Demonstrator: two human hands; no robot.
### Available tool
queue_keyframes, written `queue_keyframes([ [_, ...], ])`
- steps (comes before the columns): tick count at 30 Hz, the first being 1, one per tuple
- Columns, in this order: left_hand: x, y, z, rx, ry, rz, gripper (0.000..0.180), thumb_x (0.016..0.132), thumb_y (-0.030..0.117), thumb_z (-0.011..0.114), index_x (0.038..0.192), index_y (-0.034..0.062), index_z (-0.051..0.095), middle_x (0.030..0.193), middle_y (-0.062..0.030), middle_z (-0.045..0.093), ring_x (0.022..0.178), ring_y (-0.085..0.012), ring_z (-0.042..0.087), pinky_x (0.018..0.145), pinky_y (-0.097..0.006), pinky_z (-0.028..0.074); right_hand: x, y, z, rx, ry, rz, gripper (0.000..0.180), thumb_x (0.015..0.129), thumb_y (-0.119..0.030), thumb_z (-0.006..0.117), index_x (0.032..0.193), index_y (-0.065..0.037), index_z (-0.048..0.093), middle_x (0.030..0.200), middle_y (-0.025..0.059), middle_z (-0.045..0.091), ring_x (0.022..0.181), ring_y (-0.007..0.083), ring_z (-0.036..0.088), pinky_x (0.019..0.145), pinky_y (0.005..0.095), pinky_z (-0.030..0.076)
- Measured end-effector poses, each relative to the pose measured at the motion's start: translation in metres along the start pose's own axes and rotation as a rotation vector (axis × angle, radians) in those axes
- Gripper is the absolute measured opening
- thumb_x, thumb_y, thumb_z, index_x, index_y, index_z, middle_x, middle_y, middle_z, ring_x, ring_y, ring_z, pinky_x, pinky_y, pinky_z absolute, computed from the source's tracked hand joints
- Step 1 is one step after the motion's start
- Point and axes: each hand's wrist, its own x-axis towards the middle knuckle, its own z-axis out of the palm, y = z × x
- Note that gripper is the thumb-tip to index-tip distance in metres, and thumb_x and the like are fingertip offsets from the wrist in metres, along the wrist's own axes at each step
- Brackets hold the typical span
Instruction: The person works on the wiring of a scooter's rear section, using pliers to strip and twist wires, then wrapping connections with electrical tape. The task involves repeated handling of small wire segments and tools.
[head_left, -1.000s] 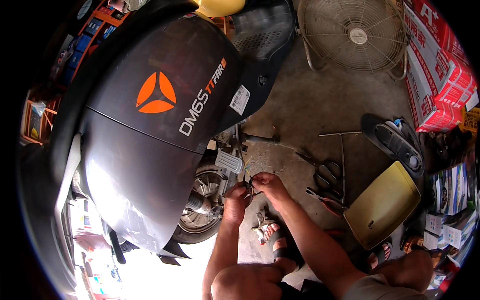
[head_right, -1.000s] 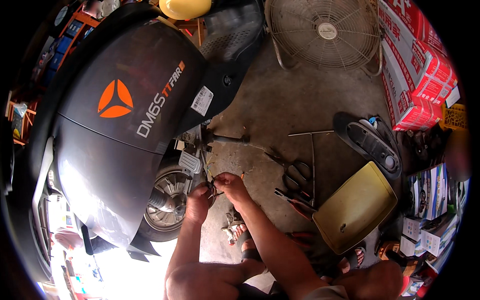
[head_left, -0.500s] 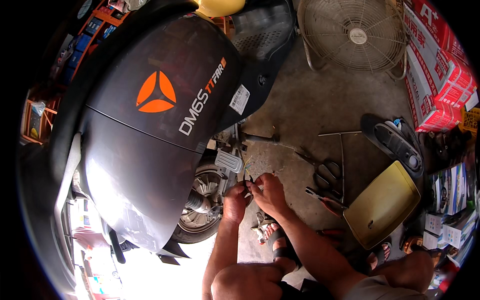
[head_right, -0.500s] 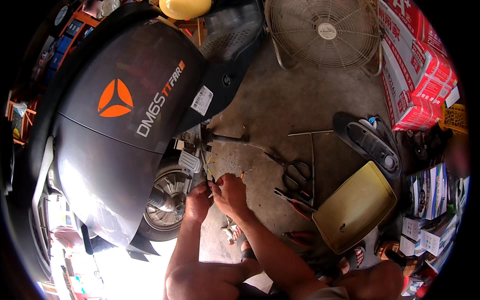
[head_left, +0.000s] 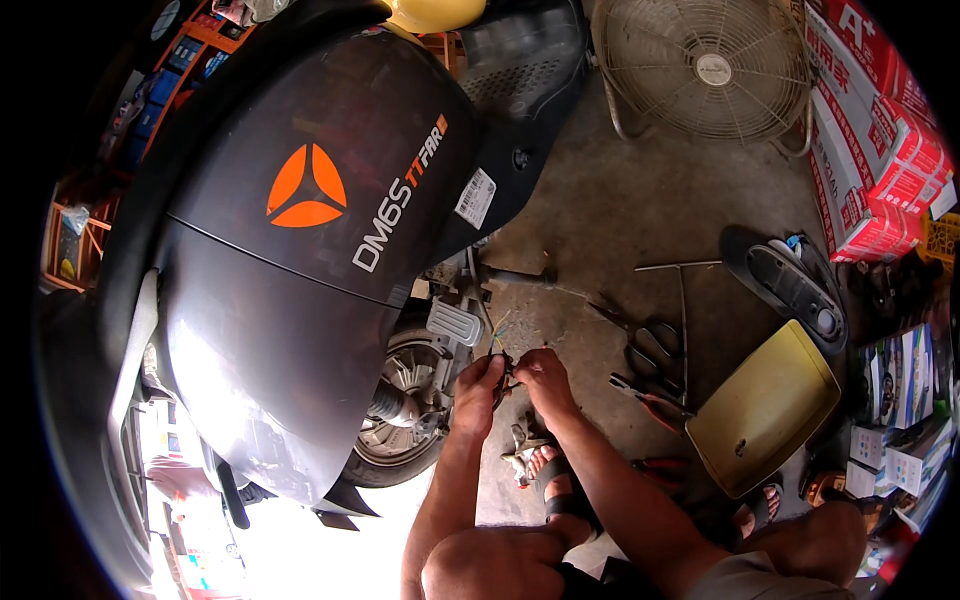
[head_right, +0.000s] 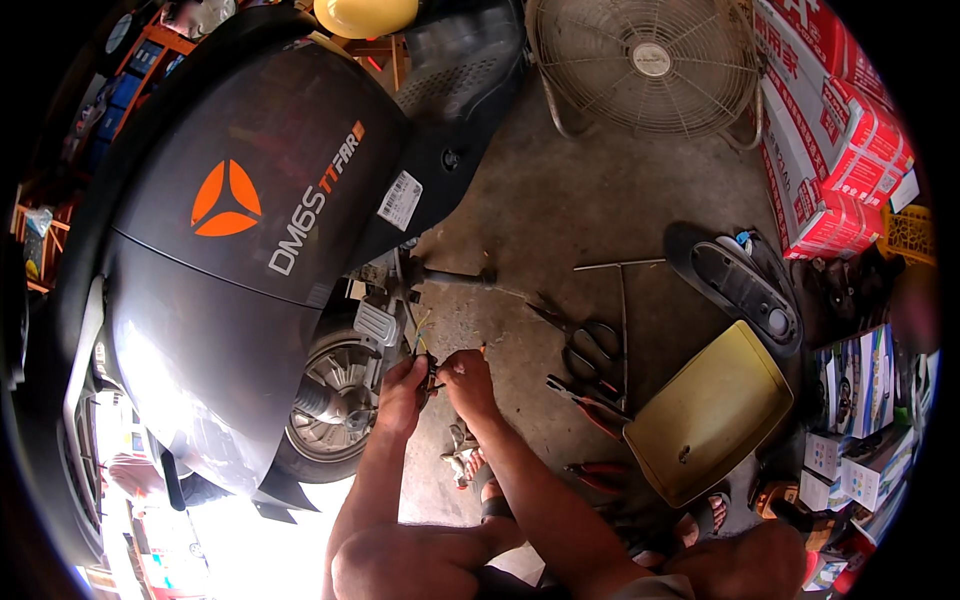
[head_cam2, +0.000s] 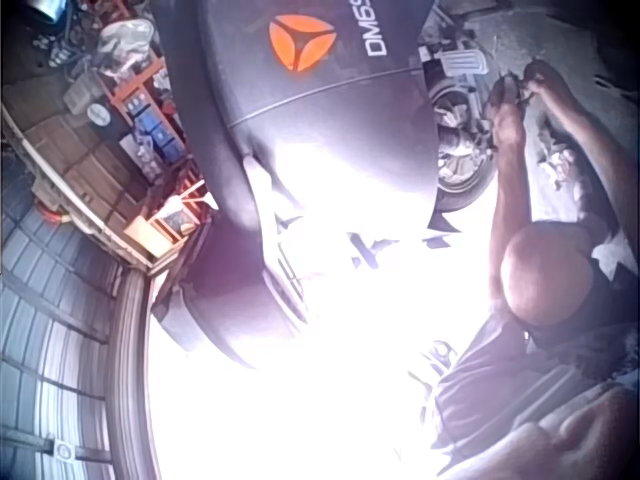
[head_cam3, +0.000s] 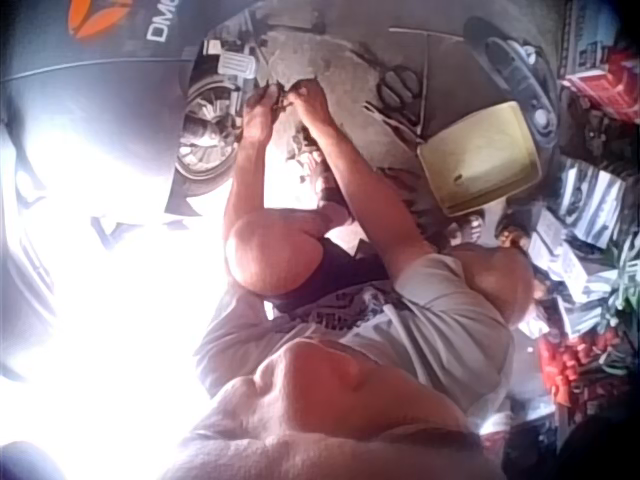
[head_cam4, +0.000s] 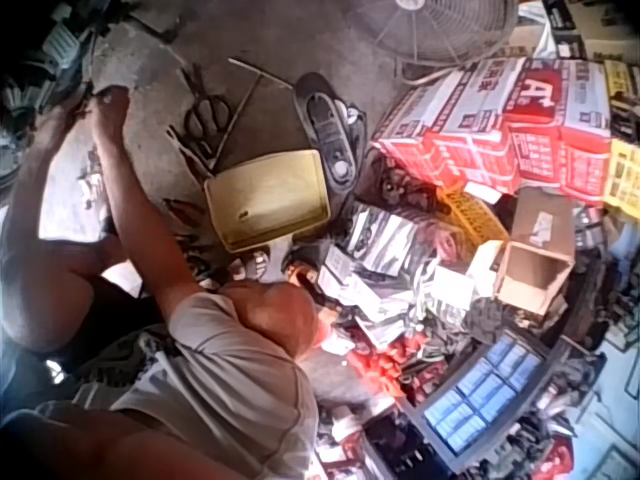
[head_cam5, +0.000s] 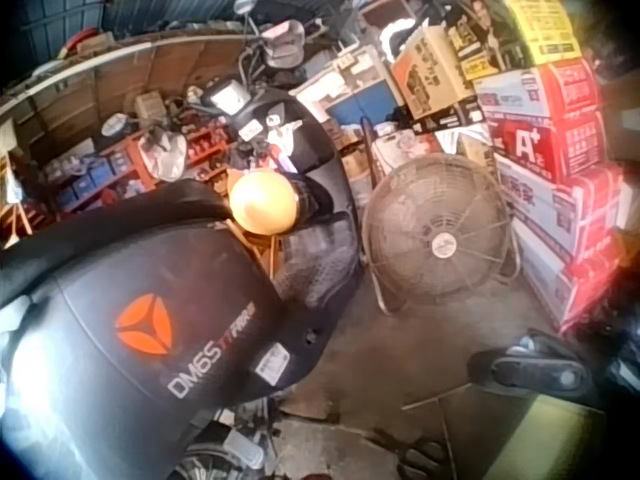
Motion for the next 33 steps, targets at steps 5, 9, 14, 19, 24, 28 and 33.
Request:
queue_keyframes([
  [5,0.008,0.000,0.005,0.357,0.081,0.205,0.015,0.090,0.016,0.065,0.087,0.0011,0.065,0.074,-0.0027,0.063,0.061,-0.0115,0.056,0.057,-0.027,0.045,0.005,0.010,-0.001,0.058,-0.034,-0.027,0.008,0.066,-0.004,0.064,0.069,0.004,0.065,0.065,0.0125,0.064,0.063,0.0175,0.060,0.059,0.0332,0.046],
  [9,0.003,0.006,0.017,0.790,0.219,0.428,0.013,0.085,0.013,0.067,0.086,0.0009,0.063,0.072,-0.0125,0.065,0.060,-0.0231,0.062,0.059,-0.034,0.048,0.012,0.017,-0.006,0.096,-0.170,0.135,0.006,0.069,-0.004,0.066,0.069,0.003,0.066,0.066,0.0095,0.066,0.066,0.0145,0.061,0.061,0.0319,0.047],
  [14,-0.005,0.018,0.031,0.859,0.285,0.467,0.013,0.079,0.012,0.067,0.083,0.0007,0.061,0.074,-0.0165,0.064,0.065,-0.0313,0.064,0.062,-0.038,0.050,0.016,0.031,-0.006,0.048,-0.232,0.174,0.008,0.070,-0.006,0.068,0.074,0.001,0.068,0.071,0.0111,0.068,0.068,0.0161,0.063,0.066,0.0291,0.048],
  [19,-0.002,0.012,0.026,0.913,0.341,0.515,0.012,0.075,0.008,0.066,0.082,0.0010,0.060,0.073,-0.0163,0.062,0.066,-0.0326,0.063,0.062,-0.041,0.050,0.003,0.017,0.004,-0.244,0.061,-0.060,0.009,0.071,-0.009,0.069,0.076,-0.002,0.069,0.072,0.0133,0.067,0.070,0.0258,0.064,0.069,0.0357,0.050],
  [24,-0.003,0.009,0.023,0.949,0.313,0.592,0.015,0.072,0.002,0.066,0.086,0.0014,0.059,0.079,-0.0157,0.062,0.071,-0.0319,0.062,0.064,-0.041,0.049,-0.006,-0.013,-0.001,-0.352,0.147,-0.295,0.005,0.070,-0.009,0.068,0.071,-0.004,0.070,0.076,0.0145,0.066,0.073,0.0321,0.063,0.072,0.0410,0.050],
  [28,-0.009,0.010,0.022,0.902,0.298,0.586,0.027,0.070,0.000,0.069,0.095,0.0015,0.060,0.084,-0.0119,0.062,0.070,-0.0254,0.060,0.065,-0.036,0.050,-0.007,-0.021,-0.001,-0.402,0.079,-0.284,0.003,0.070,-0.005,0.068,0.072,-0.005,0.070,0.077,0.0142,0.067,0.077,0.0310,0.064,0.075,0.0393,0.051],
  [33,-0.009,-0.002,0.007,0.683,0.203,0.445,0.035,0.075,0.002,0.071,0.108,0.0002,0.059,0.086,-0.0064,0.063,0.069,-0.0125,0.056,0.064,-0.028,0.048,-0.007,-0.019,0.007,-0.447,0.075,-0.274,0.004,0.071,-0.008,0.069,0.073,-0.005,0.071,0.081,0.0160,0.066,0.077,0.0337,0.065,0.072,0.0424,0.052],
])
